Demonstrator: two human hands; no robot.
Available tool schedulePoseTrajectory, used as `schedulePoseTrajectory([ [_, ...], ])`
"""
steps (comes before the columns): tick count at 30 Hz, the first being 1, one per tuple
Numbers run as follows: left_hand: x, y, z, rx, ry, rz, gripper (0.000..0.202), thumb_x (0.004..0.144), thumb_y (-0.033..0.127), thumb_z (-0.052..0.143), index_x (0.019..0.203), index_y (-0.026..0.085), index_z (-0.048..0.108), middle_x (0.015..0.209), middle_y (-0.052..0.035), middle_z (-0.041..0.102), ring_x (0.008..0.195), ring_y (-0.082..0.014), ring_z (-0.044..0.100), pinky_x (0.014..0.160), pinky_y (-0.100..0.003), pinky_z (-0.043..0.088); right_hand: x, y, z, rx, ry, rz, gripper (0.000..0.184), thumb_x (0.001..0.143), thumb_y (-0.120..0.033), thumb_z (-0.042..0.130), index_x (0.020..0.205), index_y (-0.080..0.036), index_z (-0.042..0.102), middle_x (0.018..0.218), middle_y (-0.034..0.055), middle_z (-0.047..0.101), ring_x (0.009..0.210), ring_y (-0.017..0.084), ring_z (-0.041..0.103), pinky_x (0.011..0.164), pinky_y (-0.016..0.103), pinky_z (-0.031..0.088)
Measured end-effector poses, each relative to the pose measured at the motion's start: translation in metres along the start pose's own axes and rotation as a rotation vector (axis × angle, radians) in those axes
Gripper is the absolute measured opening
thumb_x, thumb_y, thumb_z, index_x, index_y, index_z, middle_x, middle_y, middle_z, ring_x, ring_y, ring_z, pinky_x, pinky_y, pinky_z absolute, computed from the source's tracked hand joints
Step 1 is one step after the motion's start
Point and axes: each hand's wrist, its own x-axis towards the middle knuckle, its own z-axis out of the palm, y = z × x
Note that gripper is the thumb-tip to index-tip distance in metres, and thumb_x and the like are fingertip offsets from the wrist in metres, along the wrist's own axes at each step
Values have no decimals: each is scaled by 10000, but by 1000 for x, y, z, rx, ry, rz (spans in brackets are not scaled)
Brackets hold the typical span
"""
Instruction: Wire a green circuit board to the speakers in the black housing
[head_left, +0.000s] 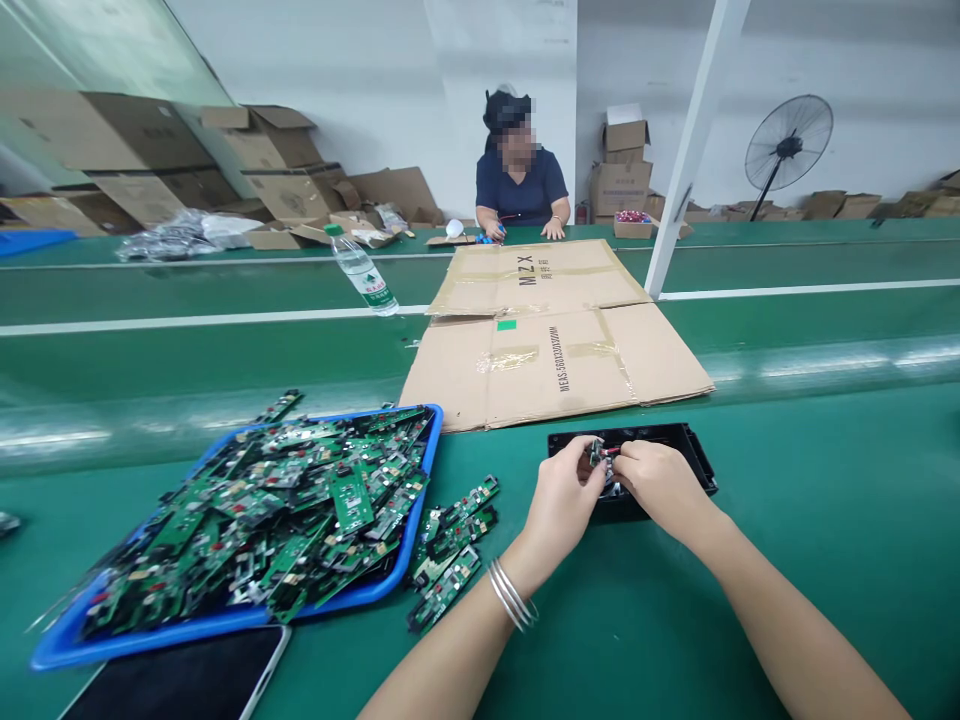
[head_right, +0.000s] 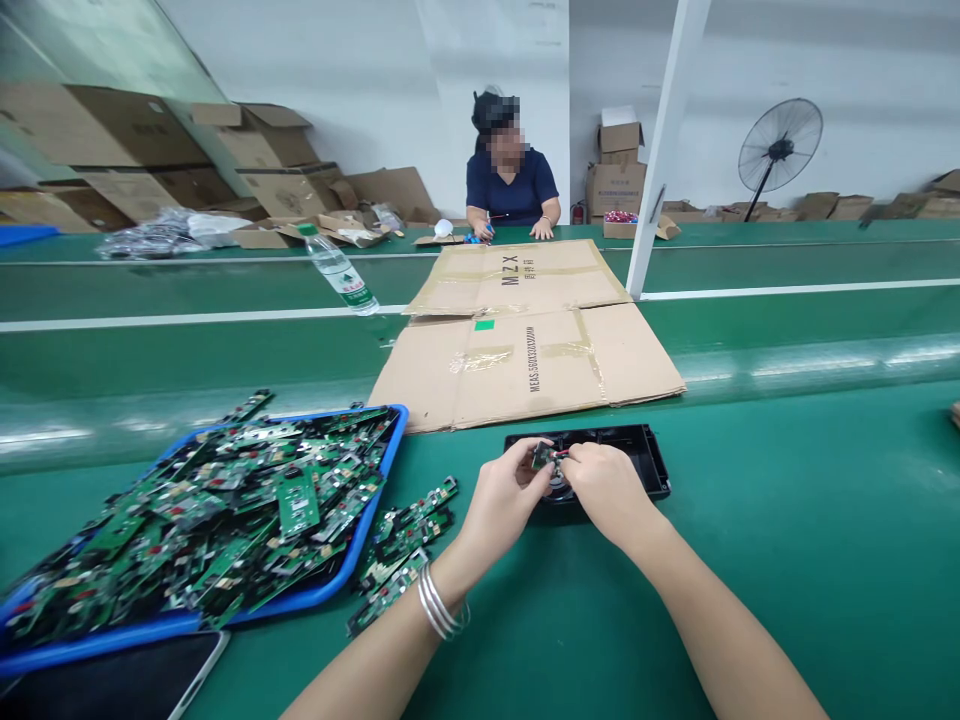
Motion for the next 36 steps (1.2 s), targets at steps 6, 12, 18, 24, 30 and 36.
schedulePoseTrajectory([
  [6,-1,-1,-4,107,-66,100,234,811,194,474,1021,215,575,904,-52,678,732,-173,649,650,-263,521,0,0,1,79,-37,179,116,808,-220,606,706,-169,580,692,36,589,604,156,548,532,265,308],
  [12,0,2,-10,69,-182,137,221,845,203,428,1001,229,581,986,-43,659,826,-171,641,725,-269,525,5,7,-1,519,-97,414,181,718,-215,686,870,-196,588,653,-18,601,598,135,566,530,219,359],
  [18,1,3,-10,22,-215,113,212,835,172,427,986,225,565,925,-14,637,721,-131,627,672,-249,538,7,7,-5,643,-81,389,64,747,-245,641,773,-187,632,630,-17,597,572,120,540,547,222,377],
  [24,-1,3,-6,-9,-180,59,203,836,197,430,986,227,564,912,-21,623,769,-140,617,675,-253,548,8,4,-3,635,-53,410,30,759,-206,608,775,-180,613,649,-16,592,587,120,540,565,230,392],
  [30,4,7,-14,-136,-163,-116,327,788,219,504,1114,229,485,855,-6,578,642,-126,620,587,-262,550,-3,32,-22,606,-295,327,383,672,-149,635,1050,-188,584,864,16,618,717,140,563,668,256,443],
  [36,11,8,-33,132,-151,-59,297,661,384,672,860,192,561,637,37,531,597,-133,547,512,-227,423,-12,51,-31,449,-186,304,477,675,-253,654,1140,-217,552,1242,70,495,1179,250,398,960,391,374],
])
